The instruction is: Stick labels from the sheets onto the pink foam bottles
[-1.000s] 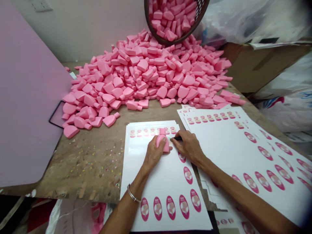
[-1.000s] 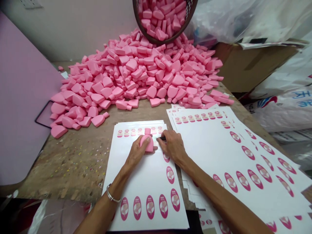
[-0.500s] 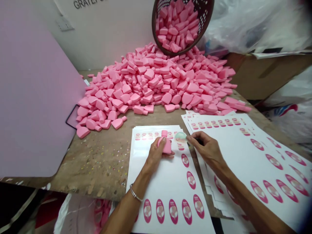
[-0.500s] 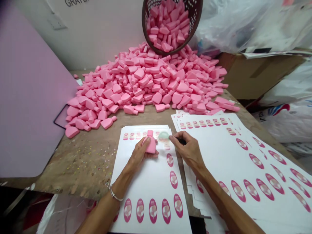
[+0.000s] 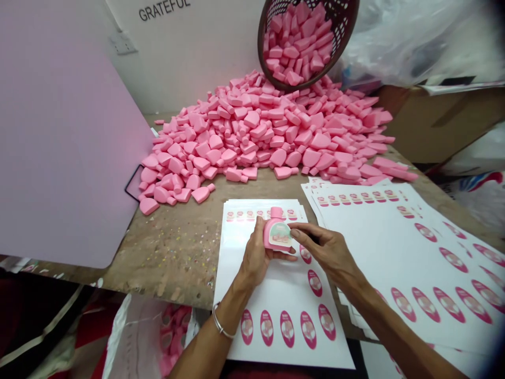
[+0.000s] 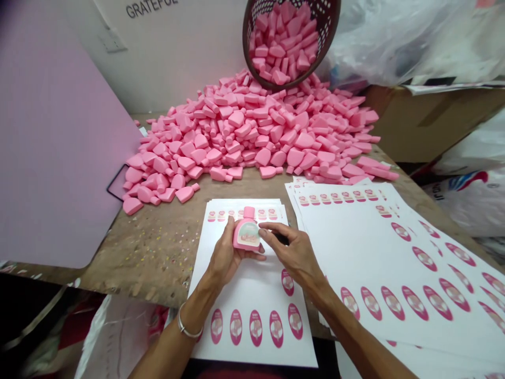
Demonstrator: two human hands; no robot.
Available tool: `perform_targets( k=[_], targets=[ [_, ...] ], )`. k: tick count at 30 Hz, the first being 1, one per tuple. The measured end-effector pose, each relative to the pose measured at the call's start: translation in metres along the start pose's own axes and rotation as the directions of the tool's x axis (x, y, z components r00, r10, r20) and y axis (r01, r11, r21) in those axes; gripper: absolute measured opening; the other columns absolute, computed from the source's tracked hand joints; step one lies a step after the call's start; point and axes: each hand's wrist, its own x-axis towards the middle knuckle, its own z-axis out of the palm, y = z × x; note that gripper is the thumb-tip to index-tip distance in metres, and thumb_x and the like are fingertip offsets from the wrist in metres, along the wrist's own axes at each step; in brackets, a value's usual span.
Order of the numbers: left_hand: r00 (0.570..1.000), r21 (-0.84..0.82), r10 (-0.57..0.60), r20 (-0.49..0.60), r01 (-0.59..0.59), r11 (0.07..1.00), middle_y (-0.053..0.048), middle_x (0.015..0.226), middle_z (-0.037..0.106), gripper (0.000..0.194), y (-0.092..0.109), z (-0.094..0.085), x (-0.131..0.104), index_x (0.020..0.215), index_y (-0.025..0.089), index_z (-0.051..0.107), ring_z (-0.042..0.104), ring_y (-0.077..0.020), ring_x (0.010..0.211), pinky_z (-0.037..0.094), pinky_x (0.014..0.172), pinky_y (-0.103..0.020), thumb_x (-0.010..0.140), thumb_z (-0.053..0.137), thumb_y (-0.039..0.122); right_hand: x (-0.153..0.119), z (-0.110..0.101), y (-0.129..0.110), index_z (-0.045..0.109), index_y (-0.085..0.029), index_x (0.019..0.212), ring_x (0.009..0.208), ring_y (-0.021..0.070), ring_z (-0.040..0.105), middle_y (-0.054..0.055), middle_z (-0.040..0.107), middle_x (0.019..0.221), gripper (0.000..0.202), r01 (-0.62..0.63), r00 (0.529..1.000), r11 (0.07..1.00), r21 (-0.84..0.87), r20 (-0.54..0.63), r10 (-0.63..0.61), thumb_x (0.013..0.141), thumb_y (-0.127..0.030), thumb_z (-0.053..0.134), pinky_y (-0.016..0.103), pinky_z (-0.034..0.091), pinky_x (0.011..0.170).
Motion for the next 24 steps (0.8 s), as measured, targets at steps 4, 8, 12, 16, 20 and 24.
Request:
perform_targets(
  k=[4, 8, 12, 16, 20, 24],
  targets=[
    [1.000, -0.020, 0.008, 0.007, -0.007, 1.000, -0.011, 0.080, 0.069, 0.059, 0.0005, 0.0012, -0.0006, 0.097, 0.009, 0.066, 0.067, -0.0198, 0.071, 0.059, 0.065, -0.036, 0.089, 0.035, 0.059, -0.0002, 0.0027, 0.0003, 0.073, -0.018, 0.093, 0.082, 0.0203, 0.064, 0.005, 0.072, 0.089, 0.037, 0.008, 1.000, 1.000, 0.011, -0.002, -0.008, 0.074, -0.049, 0.066, 0.031, 0.050, 0.074],
    [1.000, -0.030, 0.007, 0.009, -0.007, 1.000, -0.011, 0.080, 0.069, 0.058, 0.0005, 0.0002, -0.0016, 0.099, 0.009, 0.065, 0.067, -0.0190, 0.070, 0.059, 0.067, -0.036, 0.090, 0.034, 0.058, 0.0005, 0.0049, 0.0031, 0.073, -0.017, 0.093, 0.082, 0.0216, 0.065, 0.006, 0.073, 0.091, 0.037, 0.021, 1.000, 1.000, 0.008, -0.003, -0.021, 0.074, -0.049, 0.066, 0.034, 0.051, 0.076],
    [1.000, -0.031, 0.020, 0.012, -0.019, 0.999, -0.010, 0.083, 0.069, 0.057, 0.0016, -0.0010, -0.0016, 0.100, 0.010, 0.065, 0.067, -0.0185, 0.072, 0.059, 0.068, -0.036, 0.091, 0.034, 0.057, 0.0009, 0.0058, 0.0023, 0.074, -0.018, 0.091, 0.079, 0.0201, 0.065, 0.004, 0.073, 0.086, 0.035, 0.027, 0.999, 1.000, -0.015, -0.019, -0.027, 0.074, -0.048, 0.066, 0.032, 0.051, 0.074],
    [1.000, -0.028, 0.018, 0.009, -0.017, 0.999, -0.011, 0.083, 0.069, 0.058, 0.0033, 0.0002, -0.0016, 0.099, 0.009, 0.065, 0.067, -0.0186, 0.072, 0.059, 0.067, -0.036, 0.092, 0.032, 0.056, 0.0003, 0.0057, -0.0005, 0.074, -0.018, 0.090, 0.075, 0.0199, 0.065, 0.004, 0.073, 0.081, 0.036, 0.039, 0.998, 0.999, -0.030, -0.037, -0.040, 0.073, -0.049, 0.066, 0.032, 0.052, 0.070],
    [1.000, -0.025, 0.016, 0.018, -0.015, 1.000, -0.011, 0.083, 0.069, 0.059, 0.0038, 0.0016, -0.0022, 0.101, 0.009, 0.065, 0.067, -0.0186, 0.072, 0.059, 0.065, -0.034, 0.092, 0.031, 0.057, 0.0001, 0.0053, -0.0005, 0.074, -0.018, 0.090, 0.074, 0.0193, 0.064, 0.005, 0.072, 0.082, 0.036, 0.045, 0.998, 0.998, -0.033, -0.040, -0.046, 0.073, -0.049, 0.066, 0.031, 0.052, 0.068],
    [1.000, -0.021, 0.013, 0.027, -0.013, 1.000, -0.011, 0.086, 0.070, 0.059, 0.0041, 0.0012, -0.0027, 0.103, 0.010, 0.064, 0.067, -0.0185, 0.071, 0.059, 0.064, -0.034, 0.092, 0.030, 0.057, 0.0002, 0.0061, 0.0001, 0.074, -0.018, 0.090, 0.073, 0.0187, 0.064, 0.004, 0.072, 0.080, 0.035, 0.055, 0.998, 0.998, -0.037, -0.042, -0.056, 0.074, -0.048, 0.066, 0.031, 0.052, 0.068]
  ],
)
